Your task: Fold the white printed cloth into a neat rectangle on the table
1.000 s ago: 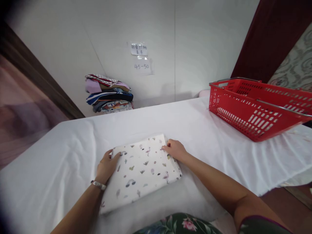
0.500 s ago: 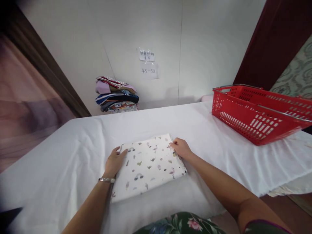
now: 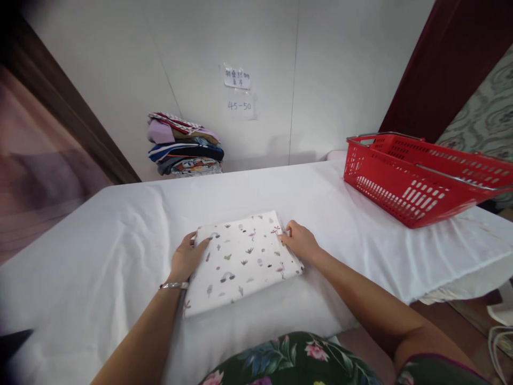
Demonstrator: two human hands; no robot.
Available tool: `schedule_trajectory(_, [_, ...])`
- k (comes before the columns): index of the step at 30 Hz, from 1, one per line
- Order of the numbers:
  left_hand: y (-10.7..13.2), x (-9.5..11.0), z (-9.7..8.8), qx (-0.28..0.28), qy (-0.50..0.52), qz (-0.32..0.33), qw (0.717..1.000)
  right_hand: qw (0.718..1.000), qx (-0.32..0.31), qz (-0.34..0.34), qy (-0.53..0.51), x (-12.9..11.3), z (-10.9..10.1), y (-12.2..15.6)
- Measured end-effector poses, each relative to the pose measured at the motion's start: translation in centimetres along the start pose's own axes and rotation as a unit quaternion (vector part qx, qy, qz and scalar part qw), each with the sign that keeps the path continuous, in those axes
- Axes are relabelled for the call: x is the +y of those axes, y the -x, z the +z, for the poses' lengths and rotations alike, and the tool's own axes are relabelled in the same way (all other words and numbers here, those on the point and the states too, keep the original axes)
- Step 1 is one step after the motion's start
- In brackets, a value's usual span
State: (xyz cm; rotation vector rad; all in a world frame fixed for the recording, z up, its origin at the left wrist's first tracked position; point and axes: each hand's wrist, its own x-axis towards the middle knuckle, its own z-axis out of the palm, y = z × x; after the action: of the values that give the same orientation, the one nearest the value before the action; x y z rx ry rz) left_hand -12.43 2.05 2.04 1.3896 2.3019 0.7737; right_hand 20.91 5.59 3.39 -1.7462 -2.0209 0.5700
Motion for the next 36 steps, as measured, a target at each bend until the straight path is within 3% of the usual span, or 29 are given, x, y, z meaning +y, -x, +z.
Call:
schedule_trajectory(14, [0.2,0.3,-0.2,-0.005,-0.004,-0.008,1.000,0.998,-0.062,0.021,-0.001,0.1,0.5,-0.5])
schedule_trajectory(25, [0.0,0.1,-0.1,-0.006,-0.001,-0.005,1.000,0.999,-0.039,0.015,-0.032,-0.2,0.9,-0.5])
schedule_trajectory(31, [0.0,0.1,-0.1,-0.008,-0.001,-0.003,1.000,0.999,0.016,0.000,-0.052,0.0,0.7,-0.2])
schedule_trajectory(36, [0.0,0.1,-0.1,-0.007,0.000,-0.004,1.000,0.999,-0.011,0.008,-0.052,0.9,1.1,-0.3])
